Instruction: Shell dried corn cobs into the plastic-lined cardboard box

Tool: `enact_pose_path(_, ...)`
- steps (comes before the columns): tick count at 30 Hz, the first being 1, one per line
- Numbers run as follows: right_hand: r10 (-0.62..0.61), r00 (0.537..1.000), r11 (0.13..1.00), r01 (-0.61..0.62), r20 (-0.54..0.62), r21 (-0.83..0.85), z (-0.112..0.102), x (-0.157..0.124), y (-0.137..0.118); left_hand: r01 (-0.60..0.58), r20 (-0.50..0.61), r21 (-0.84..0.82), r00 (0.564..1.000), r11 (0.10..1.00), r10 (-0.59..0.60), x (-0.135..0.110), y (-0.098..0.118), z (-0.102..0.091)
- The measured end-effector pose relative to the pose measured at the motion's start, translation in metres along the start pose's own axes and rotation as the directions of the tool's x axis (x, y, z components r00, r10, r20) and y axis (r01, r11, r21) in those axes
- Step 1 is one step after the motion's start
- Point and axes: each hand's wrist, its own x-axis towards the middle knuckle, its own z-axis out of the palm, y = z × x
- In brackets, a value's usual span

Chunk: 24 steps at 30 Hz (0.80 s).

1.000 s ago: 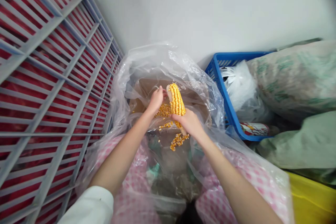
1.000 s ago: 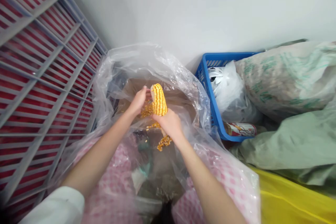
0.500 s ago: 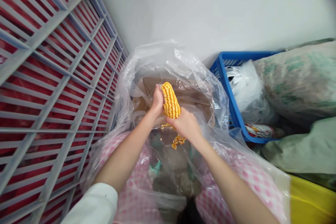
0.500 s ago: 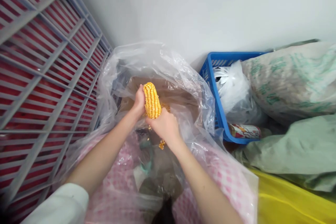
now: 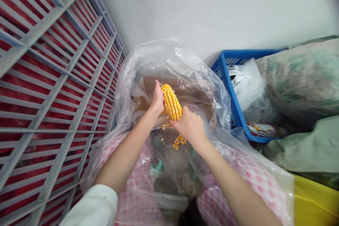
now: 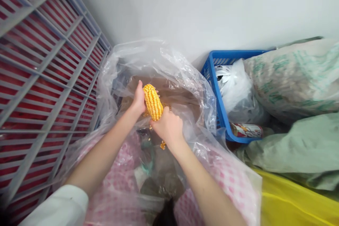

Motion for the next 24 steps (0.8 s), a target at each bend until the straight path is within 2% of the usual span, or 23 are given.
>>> enact_pose_path(2, -0.006, 0.999, 0.996, 0.001, 0.052, 0.095, -0.001, 0.001, -0.002, -0.105, -0.072, 0.034, 0.992, 0.994, 0.108, 0.003, -0.003, -0.002)
enact_pose_path(4, -0.072, 0.987, 0.952, 0.025, 0.144, 0.306, -0.004, 0.004, 0.000, -0.215, -0.084, 0.077, 0.971, 0.973, 0.222, 0.007, -0.005, -0.005)
enact_pose_path(5, -0.131, 0.974, 0.896, 0.037, 0.184, 0.442, -0.005, 0.005, 0.001, -0.264, -0.081, 0.096, 0.959, 0.960, 0.272, 0.009, -0.005, -0.007)
enact_pose_path(8, -0.285, 0.926, 0.633, -0.013, 0.248, 0.774, -0.008, 0.007, 0.006, -0.370, -0.074, 0.143, 0.921, 0.918, 0.383, 0.010, -0.004, -0.010)
enact_pose_path(10, -0.281, 0.928, 0.513, -0.072, 0.246, 0.856, -0.008, 0.008, 0.008, -0.378, -0.060, 0.164, 0.918, 0.911, 0.392, 0.006, -0.002, -0.008)
enact_pose_path(11, -0.252, 0.940, 0.494, -0.080, 0.231, 0.866, -0.007, 0.009, 0.009, -0.347, -0.052, 0.177, 0.931, 0.921, 0.361, 0.003, -0.002, -0.007)
enact_pose_path(13, -0.160, 0.972, 0.541, -0.059, 0.171, 0.839, -0.006, 0.010, 0.009, -0.226, -0.021, 0.205, 0.972, 0.952, 0.235, -0.005, -0.003, -0.002)
enact_pose_path(16, -0.014, 0.996, 0.719, -0.050, 0.087, 0.693, -0.004, 0.014, 0.008, -0.051, 0.091, 0.222, 0.995, 0.974, 0.032, -0.018, -0.009, 0.007)
enact_pose_path(17, 0.024, 0.997, 0.772, -0.061, 0.067, 0.633, -0.003, 0.015, 0.008, -0.049, 0.117, 0.215, 0.993, 0.975, 0.024, -0.020, -0.012, 0.010)
enact_pose_path(19, 0.070, 0.997, 0.835, -0.079, 0.036, 0.545, 0.000, 0.016, 0.006, -0.104, 0.115, 0.187, 0.990, 0.977, 0.084, -0.023, -0.018, 0.013)
enact_pose_path(22, 0.005, 0.999, 0.807, -0.027, 0.039, 0.590, 0.005, 0.018, 0.005, -0.172, 0.145, 0.140, 0.978, 0.975, 0.151, -0.021, -0.018, 0.013)
enact_pose_path(24, -0.114, 0.990, 0.696, 0.022, 0.080, 0.718, 0.008, 0.017, 0.004, -0.165, 0.194, 0.129, 0.971, 0.978, 0.138, -0.020, -0.013, 0.011)
